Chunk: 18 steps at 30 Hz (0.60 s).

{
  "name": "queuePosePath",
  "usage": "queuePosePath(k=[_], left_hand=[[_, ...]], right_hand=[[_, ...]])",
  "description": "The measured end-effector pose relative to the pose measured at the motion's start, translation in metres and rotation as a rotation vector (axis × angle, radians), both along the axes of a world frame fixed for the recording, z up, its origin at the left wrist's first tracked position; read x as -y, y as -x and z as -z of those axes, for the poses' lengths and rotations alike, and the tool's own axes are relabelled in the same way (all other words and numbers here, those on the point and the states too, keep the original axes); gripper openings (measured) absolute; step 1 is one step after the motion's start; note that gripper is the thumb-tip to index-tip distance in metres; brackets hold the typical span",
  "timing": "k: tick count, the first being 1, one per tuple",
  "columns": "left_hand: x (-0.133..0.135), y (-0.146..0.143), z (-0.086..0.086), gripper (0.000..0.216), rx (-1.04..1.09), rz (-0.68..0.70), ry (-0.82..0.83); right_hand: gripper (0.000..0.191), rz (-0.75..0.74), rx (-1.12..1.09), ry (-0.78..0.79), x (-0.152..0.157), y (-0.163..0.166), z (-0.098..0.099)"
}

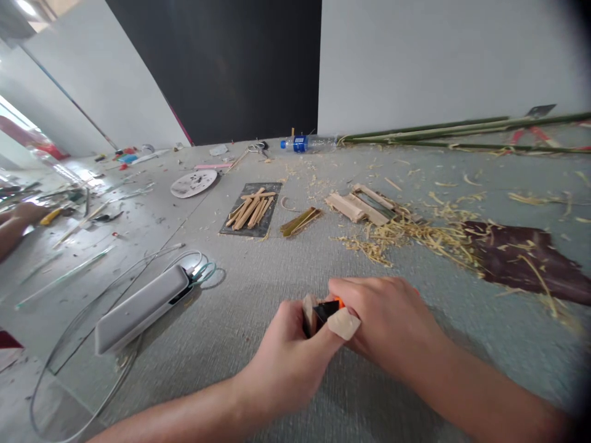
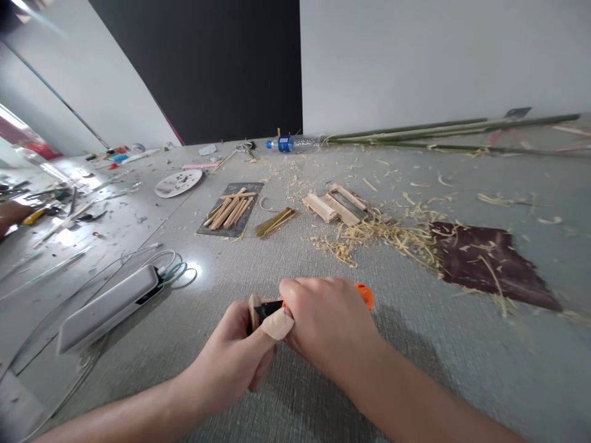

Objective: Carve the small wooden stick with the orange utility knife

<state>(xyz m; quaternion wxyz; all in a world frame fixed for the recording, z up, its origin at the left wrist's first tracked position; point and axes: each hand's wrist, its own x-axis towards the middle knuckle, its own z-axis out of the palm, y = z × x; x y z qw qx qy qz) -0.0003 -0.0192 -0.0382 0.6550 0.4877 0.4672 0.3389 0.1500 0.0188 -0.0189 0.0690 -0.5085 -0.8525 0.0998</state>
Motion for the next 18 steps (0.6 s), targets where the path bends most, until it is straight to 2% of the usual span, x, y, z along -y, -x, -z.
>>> queuePosePath(k=[7,11,14,18], left_hand=[[0.005,0.003,0.013,0.054,0.065,-0.004,0.018],[0.009,0.0,0.016,0.058,0.037,-0.034,0.037],[0.011,-0.006,0.015,0.064,0.017,-0.104,0.054],[0.008,-0.009,0.008,0.069,0.088,-0.058,0.163]], right_hand=[[0.02,-0.01,0.016,0.027,-0.001,-0.001,-0.001],[0.017,0.055,0.047,0.072,0.001,0.002,0.003],[0.016,0.121,0.077,0.096,0.002,0.006,0.004],[0.016,0.152,0.046,0.086,0.002,0.008,0.001]])
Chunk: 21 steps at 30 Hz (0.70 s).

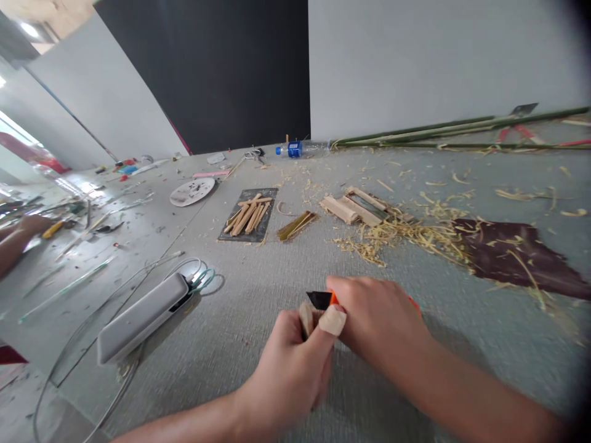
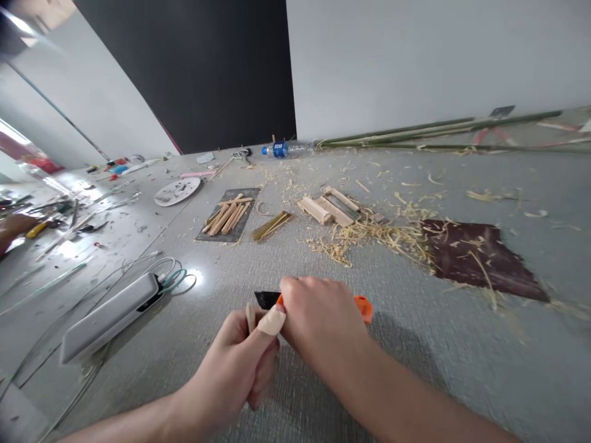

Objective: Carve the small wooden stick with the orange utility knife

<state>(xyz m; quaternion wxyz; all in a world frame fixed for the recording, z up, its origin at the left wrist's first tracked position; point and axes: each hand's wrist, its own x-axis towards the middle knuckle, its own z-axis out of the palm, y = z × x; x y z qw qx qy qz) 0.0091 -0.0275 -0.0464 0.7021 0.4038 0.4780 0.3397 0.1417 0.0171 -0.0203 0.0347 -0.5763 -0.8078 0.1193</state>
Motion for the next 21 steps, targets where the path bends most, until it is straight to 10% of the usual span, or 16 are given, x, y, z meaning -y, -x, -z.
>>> queuePosePath(k=[21], left_hand=[[-0.004,0.012,-0.003,0.053,-0.038,0.068,-0.163]], right_hand=[[0.021,-0.146,-0.059,-0.027,-0.002,-0.008,-0.008]])
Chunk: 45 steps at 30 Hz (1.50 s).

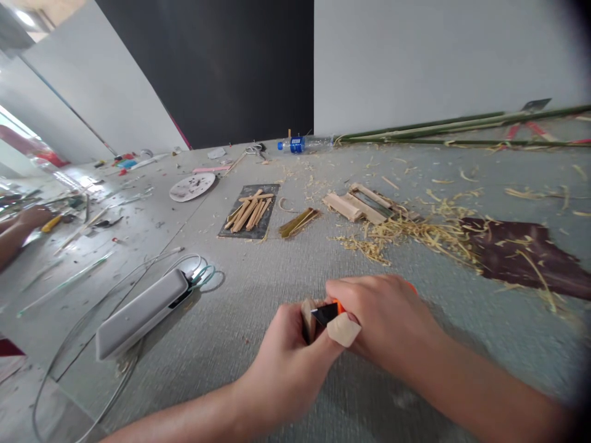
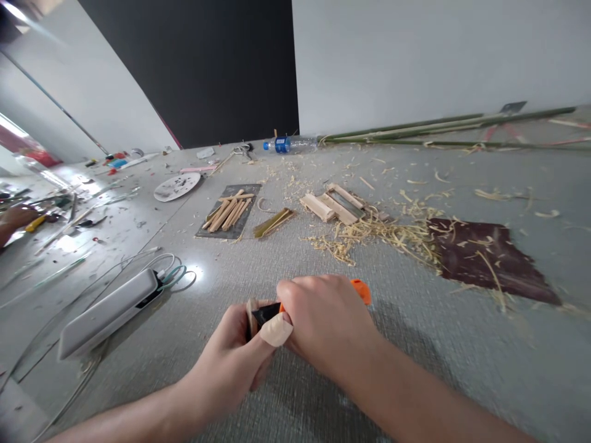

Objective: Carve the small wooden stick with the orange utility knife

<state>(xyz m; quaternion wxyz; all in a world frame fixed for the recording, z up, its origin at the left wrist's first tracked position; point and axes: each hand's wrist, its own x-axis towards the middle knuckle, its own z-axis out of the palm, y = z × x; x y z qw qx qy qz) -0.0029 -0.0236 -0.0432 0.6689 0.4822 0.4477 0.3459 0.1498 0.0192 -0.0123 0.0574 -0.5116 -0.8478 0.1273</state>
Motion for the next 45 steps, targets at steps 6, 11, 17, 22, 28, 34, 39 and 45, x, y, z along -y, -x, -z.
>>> queuePosePath(k=[6,11,17,22,28,34,39,45], left_hand=[[0.003,0.002,0.005,0.053,-0.024,-0.012,0.013],[0.004,-0.007,0.003,0.067,-0.02,-0.092,0.097],[0.0,-0.01,-0.007,0.07,-0.04,-0.07,0.166],[-0.002,-0.005,-0.006,0.069,-0.116,-0.071,0.089],[0.0,-0.003,0.001,0.058,-0.083,-0.049,0.019],[0.004,0.0,0.007,0.057,-0.079,-0.05,-0.022],[0.003,-0.003,0.0,0.066,-0.072,-0.075,0.046],[0.0,-0.008,-0.007,0.07,-0.049,-0.085,0.117]], right_hand=[[0.017,0.011,-0.005,-0.025,0.001,0.001,0.005],[0.017,0.112,0.04,0.002,0.003,0.005,0.006],[0.015,0.067,0.003,-0.062,0.002,0.003,0.005],[0.02,-0.01,-0.006,-0.098,-0.001,-0.001,0.006],[0.02,-0.021,-0.012,-0.036,-0.002,0.0,0.002],[0.017,0.018,0.009,-0.02,0.0,0.002,0.004],[0.018,0.087,0.03,-0.004,0.003,0.006,0.005],[0.016,0.145,0.05,0.012,0.005,0.008,0.004]])
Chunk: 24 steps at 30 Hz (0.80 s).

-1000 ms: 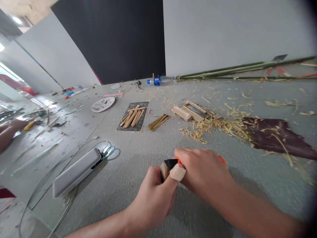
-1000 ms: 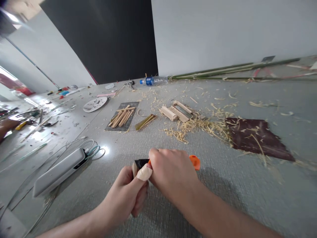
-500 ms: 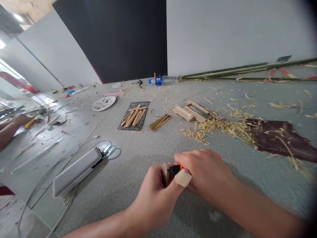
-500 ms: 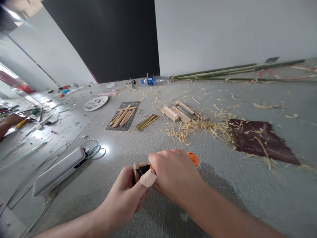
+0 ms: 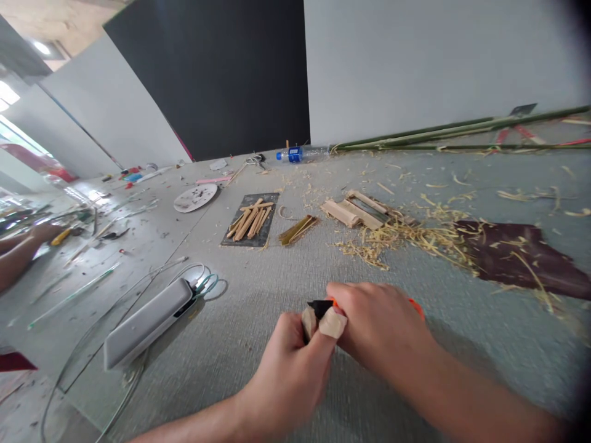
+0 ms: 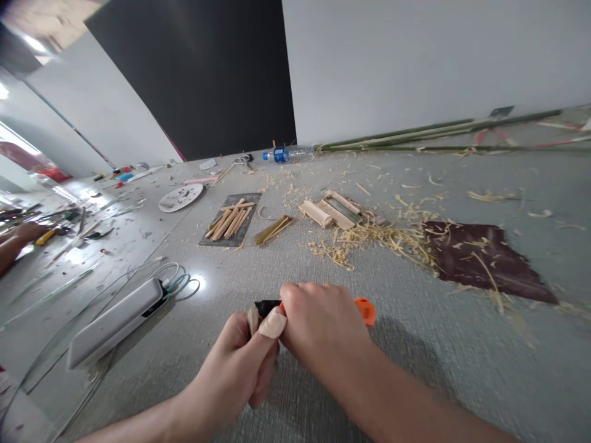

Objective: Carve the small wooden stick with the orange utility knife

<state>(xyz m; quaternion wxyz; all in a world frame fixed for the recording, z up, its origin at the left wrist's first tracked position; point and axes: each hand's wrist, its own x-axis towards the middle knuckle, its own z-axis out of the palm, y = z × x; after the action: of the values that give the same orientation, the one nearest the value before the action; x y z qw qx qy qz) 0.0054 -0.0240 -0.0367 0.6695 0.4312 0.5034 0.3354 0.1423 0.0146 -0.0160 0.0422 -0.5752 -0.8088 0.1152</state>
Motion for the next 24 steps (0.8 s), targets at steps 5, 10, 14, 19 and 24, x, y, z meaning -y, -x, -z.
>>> queuePosePath(k=[5,10,14,19,24], left_hand=[[-0.0041,0.0022,0.0002,0.069,-0.014,0.03,0.024],[-0.0042,0.0049,0.0001,0.067,-0.047,0.042,-0.043],[-0.0033,0.0068,0.0032,0.062,-0.045,0.049,-0.112],[-0.0017,0.0086,0.0031,0.057,-0.036,0.087,-0.211],[0.0009,0.0087,0.0067,0.064,-0.03,0.056,-0.165]], right_hand=[[0.016,-0.066,-0.088,-0.099,-0.0019,-0.007,0.0023],[0.021,-0.153,-0.058,-0.071,-0.0056,-0.0094,-0.0003],[0.019,-0.168,-0.056,-0.043,-0.0075,-0.0082,-0.0024],[0.019,-0.164,-0.048,-0.009,-0.0072,-0.0065,-0.0037],[0.018,-0.097,-0.032,0.012,-0.0031,-0.0036,-0.0014]])
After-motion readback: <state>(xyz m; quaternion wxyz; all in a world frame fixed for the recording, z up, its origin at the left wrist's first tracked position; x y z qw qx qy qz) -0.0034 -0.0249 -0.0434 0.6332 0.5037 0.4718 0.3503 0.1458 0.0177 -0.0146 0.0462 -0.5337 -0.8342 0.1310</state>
